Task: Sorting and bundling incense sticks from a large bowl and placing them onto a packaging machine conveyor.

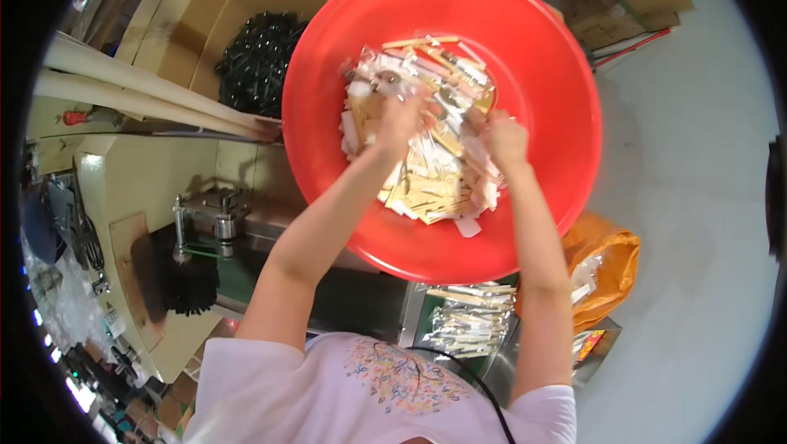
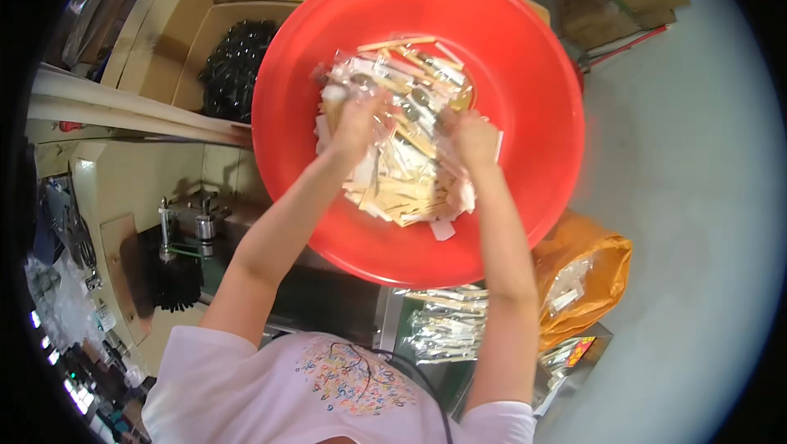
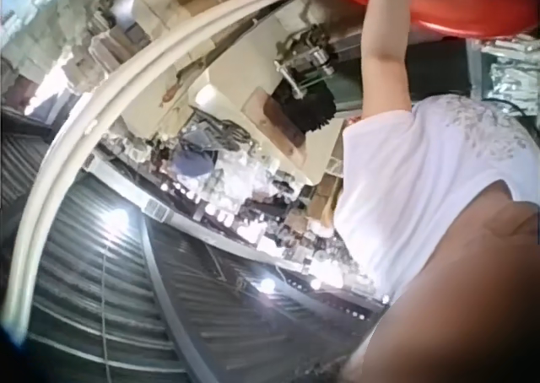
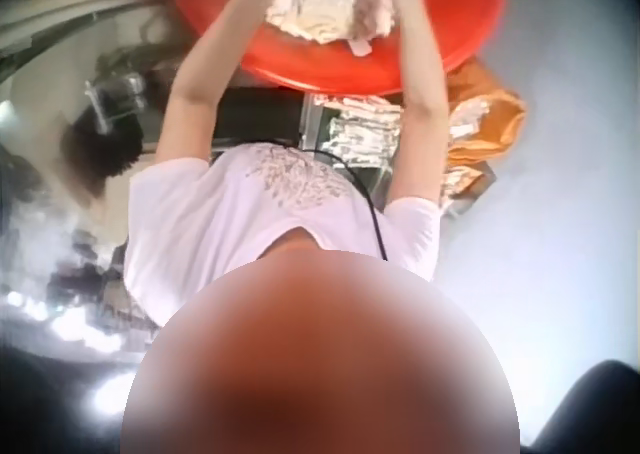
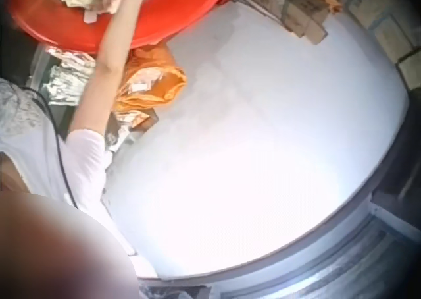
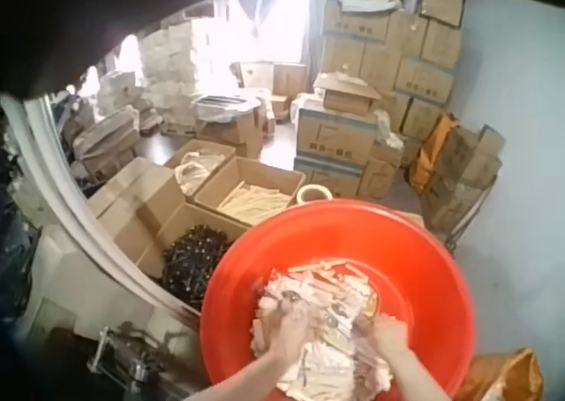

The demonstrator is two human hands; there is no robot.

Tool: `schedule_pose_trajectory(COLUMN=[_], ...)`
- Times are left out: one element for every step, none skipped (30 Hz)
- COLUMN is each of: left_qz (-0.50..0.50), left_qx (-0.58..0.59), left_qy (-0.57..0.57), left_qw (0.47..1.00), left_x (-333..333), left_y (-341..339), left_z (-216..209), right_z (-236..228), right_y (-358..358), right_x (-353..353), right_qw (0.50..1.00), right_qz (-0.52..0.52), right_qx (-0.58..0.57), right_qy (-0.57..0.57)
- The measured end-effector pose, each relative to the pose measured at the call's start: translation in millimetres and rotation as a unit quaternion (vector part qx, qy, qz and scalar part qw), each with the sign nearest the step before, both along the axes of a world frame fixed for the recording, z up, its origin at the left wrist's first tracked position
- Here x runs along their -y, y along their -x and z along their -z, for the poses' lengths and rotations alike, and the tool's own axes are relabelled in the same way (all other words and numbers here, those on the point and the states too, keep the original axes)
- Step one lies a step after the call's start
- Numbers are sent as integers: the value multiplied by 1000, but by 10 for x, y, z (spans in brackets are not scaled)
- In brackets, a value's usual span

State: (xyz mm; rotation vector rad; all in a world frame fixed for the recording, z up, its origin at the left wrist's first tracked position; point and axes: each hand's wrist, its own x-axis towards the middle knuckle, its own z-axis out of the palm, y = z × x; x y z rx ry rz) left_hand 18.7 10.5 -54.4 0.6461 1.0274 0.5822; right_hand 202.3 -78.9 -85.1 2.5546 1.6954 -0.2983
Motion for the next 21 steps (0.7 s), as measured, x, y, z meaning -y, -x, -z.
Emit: schedule_pose_trajectory(left_qz=[34, 28, 65, 102, 97, 71, 47, 13, -5, -21, -32, -29, -22, -15, -8, -47, -87, -96, -95, -192, -301], left_qx=[24, 27, 29, 30, 30, -8, -44, -30, 9, -21, -51, -54, 5, 64, 63, 64, 64, 43, 40, 46, 42], left_qy=[-2, -13, -37, -60, -71, -51, -26, -85, -98, -93, -86, -78, -44, -8, 2, 8, 14, -10, -6, 44, 88], left_qw=[999, 999, 997, 993, 992, 996, 998, 996, 995, 995, 994, 995, 999, 998, 998, 997, 994, 994, 995, 979, 949], left_x=[102, 163, 256, 276, 182, 108, 81, 62, -51, -104, -132, -184, -226, -203, -129, -44, 31, 60, -50, -215, -342], left_y=[-164, -156, -192, -245, -215, -120, -36, 16, 63, -4, -92, -141, -241, -328, -403, -456, -503, -535, -459, -275, -35], left_z=[12, 44, 47, 41, 48, 51, 50, -52, 33, 28, 28, 36, 48, 74, 118, 174, 253, 463, 689, 830, 937], right_z=[335, 346, 492, 663, 608, 491, 338, 124, -150, -395, -612, -813, -904, -838, -891, -1030, -1127, -1135, -1109, -1242, -1304], right_y=[-142, -15, -42, -126, -124, -92, -65, -51, 23, 69, 160, 288, 363, 396, 594, 812, 972, 1086, 1206, 1428, 1538], right_x=[42, -22, 17, 63, 53, 83, 132, 182, 190, 243, 304, 345, 408, 495, 587, 596, 627, 726, 831, 945, 1016], right_qw=[998, 999, 1000, 999, 1000, 999, 997, 997, 988, 973, 974, 968, 963, 955, 939, 931, 921, 912, 896, 871, 763], right_qz=[-10, -29, -6, 22, 17, -3, -22, -22, -78, -126, -123, -153, -175, -196, -150, -124, -97, -32, 31, -208, -435], right_qx=[66, 27, 23, -23, -22, -39, -56, -56, -92, -127, -130, -150, -166, -185, -253, -284, -314, -360, -406, -318, -220], right_qy=[13, 6, -1, 13, 3, -24, -46, -44, -98, -147, -140, -129, -118, -122, -175, -192, -209, -194, -177, -313, -426])
